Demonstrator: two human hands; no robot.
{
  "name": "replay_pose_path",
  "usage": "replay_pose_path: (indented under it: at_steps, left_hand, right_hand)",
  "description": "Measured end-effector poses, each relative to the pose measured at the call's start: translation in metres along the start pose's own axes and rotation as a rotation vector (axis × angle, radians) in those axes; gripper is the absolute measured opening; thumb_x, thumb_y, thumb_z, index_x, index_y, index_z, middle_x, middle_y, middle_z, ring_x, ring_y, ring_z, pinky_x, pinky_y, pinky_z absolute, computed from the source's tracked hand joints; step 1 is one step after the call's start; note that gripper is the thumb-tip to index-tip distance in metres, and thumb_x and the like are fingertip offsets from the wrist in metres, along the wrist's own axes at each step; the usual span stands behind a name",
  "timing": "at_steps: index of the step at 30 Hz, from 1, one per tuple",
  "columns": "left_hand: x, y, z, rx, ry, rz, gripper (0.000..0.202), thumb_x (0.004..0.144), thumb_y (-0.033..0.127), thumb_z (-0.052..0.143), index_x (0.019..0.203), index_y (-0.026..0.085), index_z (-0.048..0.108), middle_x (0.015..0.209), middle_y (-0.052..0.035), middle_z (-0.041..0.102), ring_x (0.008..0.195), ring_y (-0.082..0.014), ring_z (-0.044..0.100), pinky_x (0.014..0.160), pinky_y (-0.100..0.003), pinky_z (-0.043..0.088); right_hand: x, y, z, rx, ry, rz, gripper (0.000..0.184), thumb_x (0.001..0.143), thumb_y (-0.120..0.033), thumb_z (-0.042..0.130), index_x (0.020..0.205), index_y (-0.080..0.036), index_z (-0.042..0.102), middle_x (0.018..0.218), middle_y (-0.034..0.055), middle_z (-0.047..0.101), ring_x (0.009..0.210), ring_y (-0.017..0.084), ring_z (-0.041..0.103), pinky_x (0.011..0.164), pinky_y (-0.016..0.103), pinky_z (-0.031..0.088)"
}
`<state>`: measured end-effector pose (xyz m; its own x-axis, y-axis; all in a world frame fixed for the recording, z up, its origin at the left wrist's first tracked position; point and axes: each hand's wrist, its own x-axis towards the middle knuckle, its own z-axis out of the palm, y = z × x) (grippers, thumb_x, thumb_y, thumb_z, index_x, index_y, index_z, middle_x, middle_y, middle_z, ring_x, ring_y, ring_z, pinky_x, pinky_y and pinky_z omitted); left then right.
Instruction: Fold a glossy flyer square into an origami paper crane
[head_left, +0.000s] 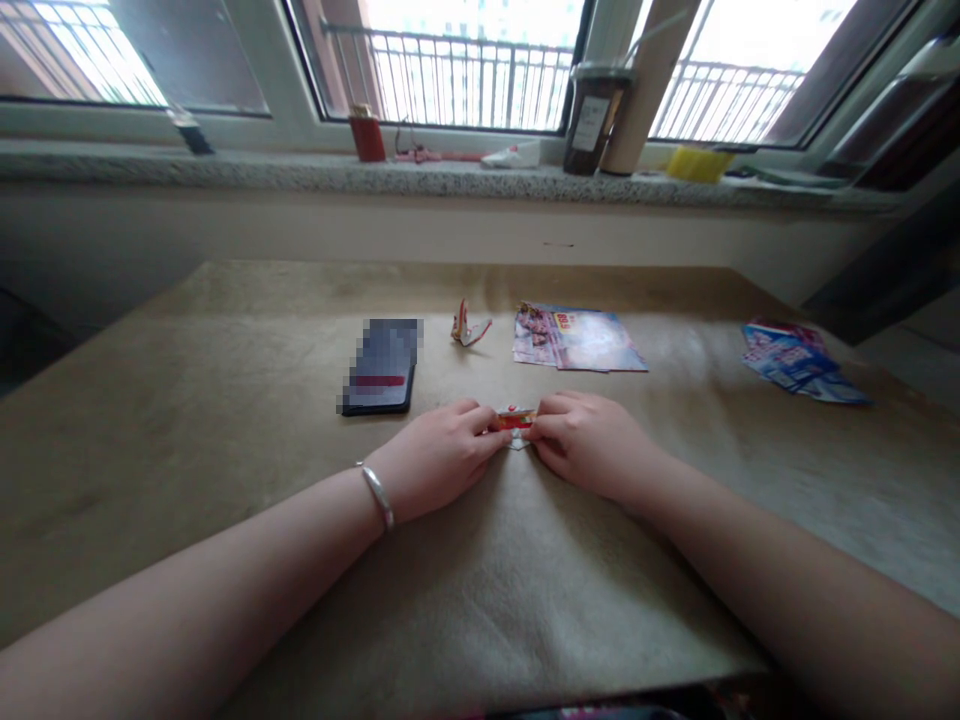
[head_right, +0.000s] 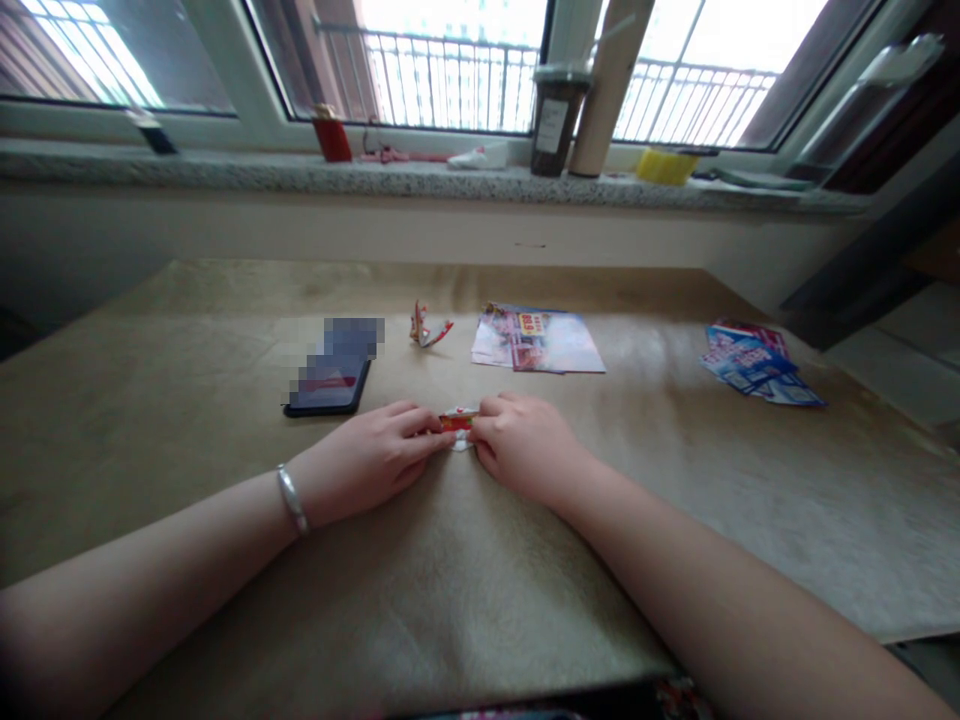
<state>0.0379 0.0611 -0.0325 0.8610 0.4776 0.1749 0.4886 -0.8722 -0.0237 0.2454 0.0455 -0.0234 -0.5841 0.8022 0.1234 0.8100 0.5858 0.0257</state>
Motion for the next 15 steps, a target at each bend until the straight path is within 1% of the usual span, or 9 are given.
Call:
replay_pose_path:
  at_steps: [6,10,15]
  left_hand:
    - [0.002,0.002,-0.001,-0.023,0.012,-0.027,0.027,0.085,0.015,0.046,0.107,0.016,0.063,0.095,-0.0098,0.06,0.09,-0.02,0.053,0.081,-0.036,0.05]
    - [0.001,-0.002,0.0,-0.077,0.046,-0.019,0.027,0.085,0.014,0.047,0.106,0.019,0.064,0.093,-0.0083,0.06,0.089,-0.0181,0.053,0.08,-0.033,0.05]
    - [-0.002,-0.004,-0.002,-0.07,0.025,-0.031,0.029,0.084,0.014,0.046,0.105,0.019,0.065,0.091,-0.0068,0.062,0.083,-0.0178,0.056,0.077,-0.033,0.051]
  right_hand:
    - [0.001,0.002,0.003,0.074,0.013,0.019,0.019,0.081,-0.023,0.051,0.08,-0.023,0.07,0.079,0.0042,0.062,0.077,0.017,0.056,0.065,0.027,0.036]
    - [-0.001,0.008,0.005,0.15,0.023,0.008,0.019,0.08,-0.023,0.053,0.084,-0.026,0.071,0.082,0.0024,0.064,0.079,0.017,0.057,0.068,0.026,0.038]
    - [-0.005,0.011,0.0,0.058,-0.012,-0.025,0.019,0.082,-0.024,0.052,0.081,-0.024,0.071,0.08,0.003,0.065,0.072,0.016,0.057,0.065,0.027,0.036]
